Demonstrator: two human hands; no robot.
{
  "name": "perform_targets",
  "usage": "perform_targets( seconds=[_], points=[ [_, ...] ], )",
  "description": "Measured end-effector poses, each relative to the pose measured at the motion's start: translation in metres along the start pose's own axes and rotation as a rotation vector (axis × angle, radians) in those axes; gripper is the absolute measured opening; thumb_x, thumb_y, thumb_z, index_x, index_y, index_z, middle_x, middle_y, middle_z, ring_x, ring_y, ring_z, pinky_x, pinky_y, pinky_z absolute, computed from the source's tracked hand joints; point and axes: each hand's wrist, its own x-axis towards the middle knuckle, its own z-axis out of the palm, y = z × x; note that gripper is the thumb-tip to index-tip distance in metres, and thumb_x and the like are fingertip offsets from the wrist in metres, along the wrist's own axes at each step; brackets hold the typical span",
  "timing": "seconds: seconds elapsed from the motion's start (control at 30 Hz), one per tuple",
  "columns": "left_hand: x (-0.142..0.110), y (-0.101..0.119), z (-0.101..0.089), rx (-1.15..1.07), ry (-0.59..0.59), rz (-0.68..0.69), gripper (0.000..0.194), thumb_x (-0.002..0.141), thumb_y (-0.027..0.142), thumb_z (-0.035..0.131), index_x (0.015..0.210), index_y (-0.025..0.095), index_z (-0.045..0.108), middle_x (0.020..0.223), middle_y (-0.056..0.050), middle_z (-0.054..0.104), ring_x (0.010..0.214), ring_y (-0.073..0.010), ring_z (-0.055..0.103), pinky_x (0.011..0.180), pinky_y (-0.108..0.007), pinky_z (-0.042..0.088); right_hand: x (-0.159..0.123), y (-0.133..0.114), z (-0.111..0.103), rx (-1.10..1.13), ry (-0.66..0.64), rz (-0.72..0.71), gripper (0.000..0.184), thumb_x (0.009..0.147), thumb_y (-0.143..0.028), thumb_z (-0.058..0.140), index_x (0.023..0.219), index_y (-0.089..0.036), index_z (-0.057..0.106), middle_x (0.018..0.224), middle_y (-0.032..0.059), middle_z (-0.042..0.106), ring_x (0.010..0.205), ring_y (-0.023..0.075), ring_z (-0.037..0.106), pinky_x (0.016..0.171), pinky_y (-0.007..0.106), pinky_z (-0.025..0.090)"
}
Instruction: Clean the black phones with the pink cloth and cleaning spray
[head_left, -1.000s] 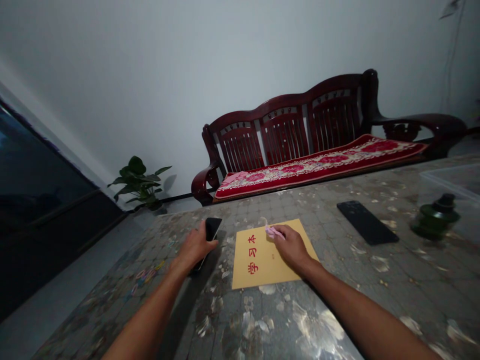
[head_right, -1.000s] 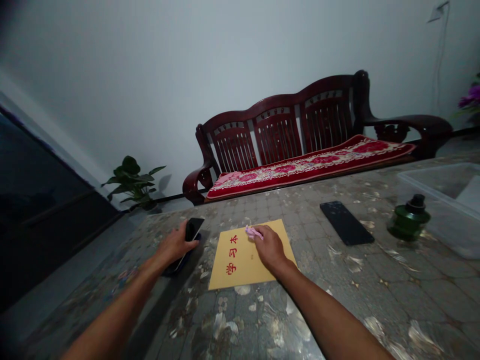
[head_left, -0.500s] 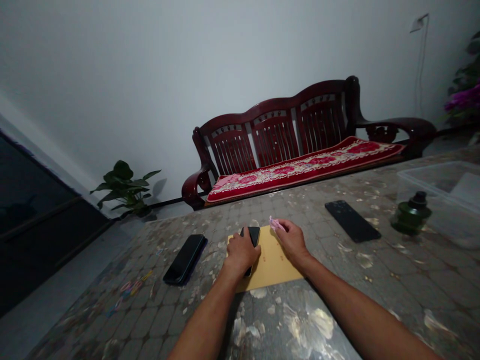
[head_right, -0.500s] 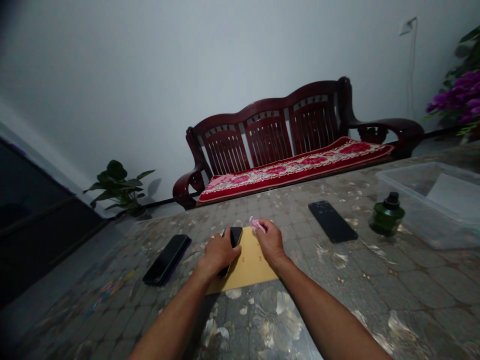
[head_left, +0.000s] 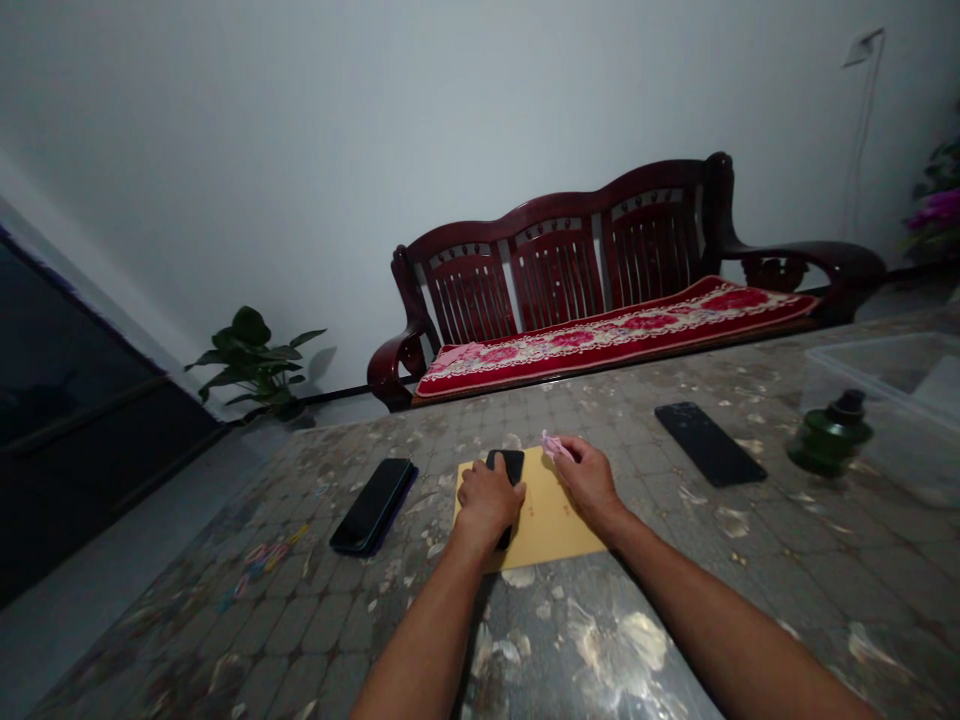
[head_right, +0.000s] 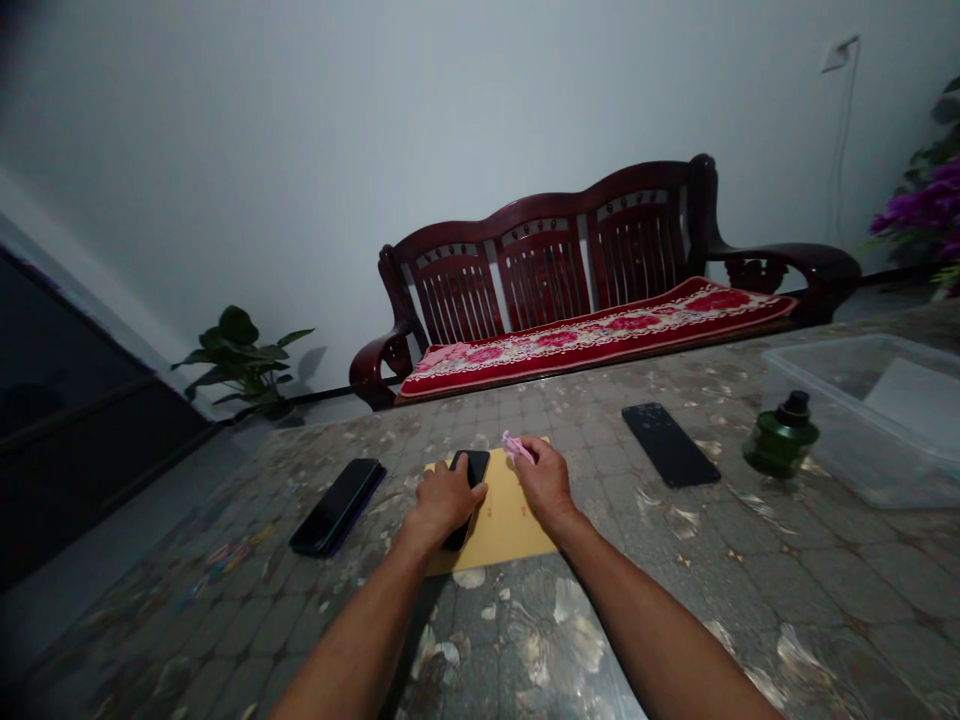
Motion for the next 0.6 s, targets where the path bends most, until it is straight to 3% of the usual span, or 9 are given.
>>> perform_targets(
  seconds=[0.33, 0.47, 0.6],
  points=[
    [-0.006, -0.015, 0.003, -0.09, 0.034, 0.034, 0.071, 0.093, 0.052, 0.056, 0.153, 0.019, 0.04, 0.135, -0.026, 0.057, 0.123, -0.0418, 0.057, 0.092, -0.046, 0.049, -0.01, -0.005, 0.001, -0.103, -0.054, 0.007, 0.034, 0.075, -0.044, 0.066, 0.095, -0.018, 0.076, 0.094, 0.0069, 0.077, 0.086, 0.0247, 0.068, 0.075, 0.032, 0.05],
    [-0.008, -0.046, 0.007, -0.253, 0.014, 0.14, 0.065, 0.096, 0.045, 0.053, 0.153, 0.019, 0.038, 0.131, -0.022, 0.06, 0.116, -0.0361, 0.063, 0.094, -0.042, 0.048, -0.011, -0.001, 0.002, -0.117, -0.054, 0.028, 0.038, 0.075, -0.045, 0.068, 0.101, -0.017, 0.072, 0.092, 0.0079, 0.076, 0.082, 0.0233, 0.068, 0.072, 0.032, 0.049],
    [-0.011, -0.086, 0.018, -0.51, -0.029, 0.371, 0.068, 0.088, 0.034, 0.065, 0.151, 0.028, 0.041, 0.134, -0.011, 0.061, 0.126, -0.0275, 0.057, 0.105, -0.035, 0.043, -0.011, -0.001, 0.0, -0.151, -0.092, 0.031, 0.037, 0.078, -0.048, 0.068, 0.099, -0.018, 0.071, 0.09, 0.0064, 0.075, 0.079, 0.0217, 0.066, 0.071, 0.03, 0.048]
  ],
)
